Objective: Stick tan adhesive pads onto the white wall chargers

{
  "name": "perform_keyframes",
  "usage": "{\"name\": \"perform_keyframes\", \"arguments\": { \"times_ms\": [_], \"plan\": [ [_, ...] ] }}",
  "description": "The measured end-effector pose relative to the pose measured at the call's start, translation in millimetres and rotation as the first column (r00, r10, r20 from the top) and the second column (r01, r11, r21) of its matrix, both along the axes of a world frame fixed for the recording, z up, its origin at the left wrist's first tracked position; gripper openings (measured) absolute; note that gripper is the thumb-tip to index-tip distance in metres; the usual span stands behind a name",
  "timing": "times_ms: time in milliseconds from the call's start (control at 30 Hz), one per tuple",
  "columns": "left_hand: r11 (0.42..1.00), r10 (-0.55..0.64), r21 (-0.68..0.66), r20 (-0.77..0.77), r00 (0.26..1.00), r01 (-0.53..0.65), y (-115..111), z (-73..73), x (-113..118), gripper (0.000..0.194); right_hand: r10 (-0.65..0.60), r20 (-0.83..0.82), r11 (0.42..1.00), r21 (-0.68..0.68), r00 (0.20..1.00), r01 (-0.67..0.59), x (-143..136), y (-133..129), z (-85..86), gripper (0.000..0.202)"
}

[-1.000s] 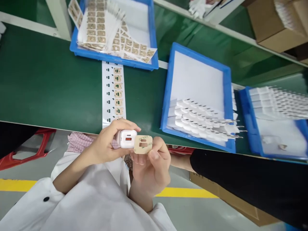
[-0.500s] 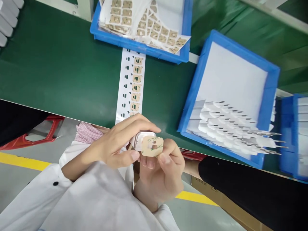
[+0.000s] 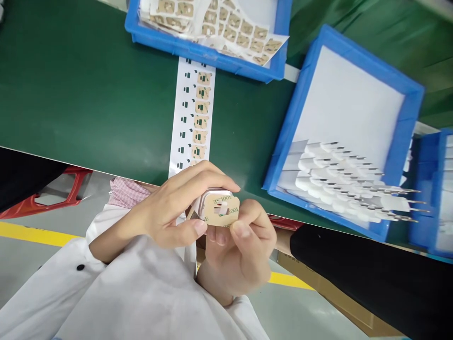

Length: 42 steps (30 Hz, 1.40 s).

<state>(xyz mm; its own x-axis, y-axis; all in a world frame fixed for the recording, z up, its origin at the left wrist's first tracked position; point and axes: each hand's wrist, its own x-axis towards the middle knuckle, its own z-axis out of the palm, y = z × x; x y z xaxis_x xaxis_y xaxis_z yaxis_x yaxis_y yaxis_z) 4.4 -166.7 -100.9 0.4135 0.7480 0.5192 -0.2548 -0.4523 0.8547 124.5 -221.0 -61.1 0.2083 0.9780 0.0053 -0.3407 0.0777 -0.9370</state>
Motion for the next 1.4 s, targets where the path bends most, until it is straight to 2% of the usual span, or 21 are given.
{"name": "perform_keyframes", "arguments": {
  "times_ms": [367,867,1400],
  "plan": [
    [1.000,-0.002,0.016,-0.007,1.000,0.002,2.1,-0.3,1.6,0.046,-0.024,0.048,1.000,-0.012,0.999,0.025,-0.5,2.3,-0.7,0.032],
    [1.000,0.002,0.006,-0.025,1.000,-0.002,1.0,-2.0,1.5,0.049,-0.001,-0.012,1.000,-0.002,1.000,0.001,0.1,1.6,-2.4,0.028],
    [1.000,0.025,0.003,-0.045,0.999,-0.025,0.0,0.6,2.5,0.043,-0.009,0.029,1.000,0.023,1.000,0.009,1.8,1.5,-7.2,0.026]
  ]
}}
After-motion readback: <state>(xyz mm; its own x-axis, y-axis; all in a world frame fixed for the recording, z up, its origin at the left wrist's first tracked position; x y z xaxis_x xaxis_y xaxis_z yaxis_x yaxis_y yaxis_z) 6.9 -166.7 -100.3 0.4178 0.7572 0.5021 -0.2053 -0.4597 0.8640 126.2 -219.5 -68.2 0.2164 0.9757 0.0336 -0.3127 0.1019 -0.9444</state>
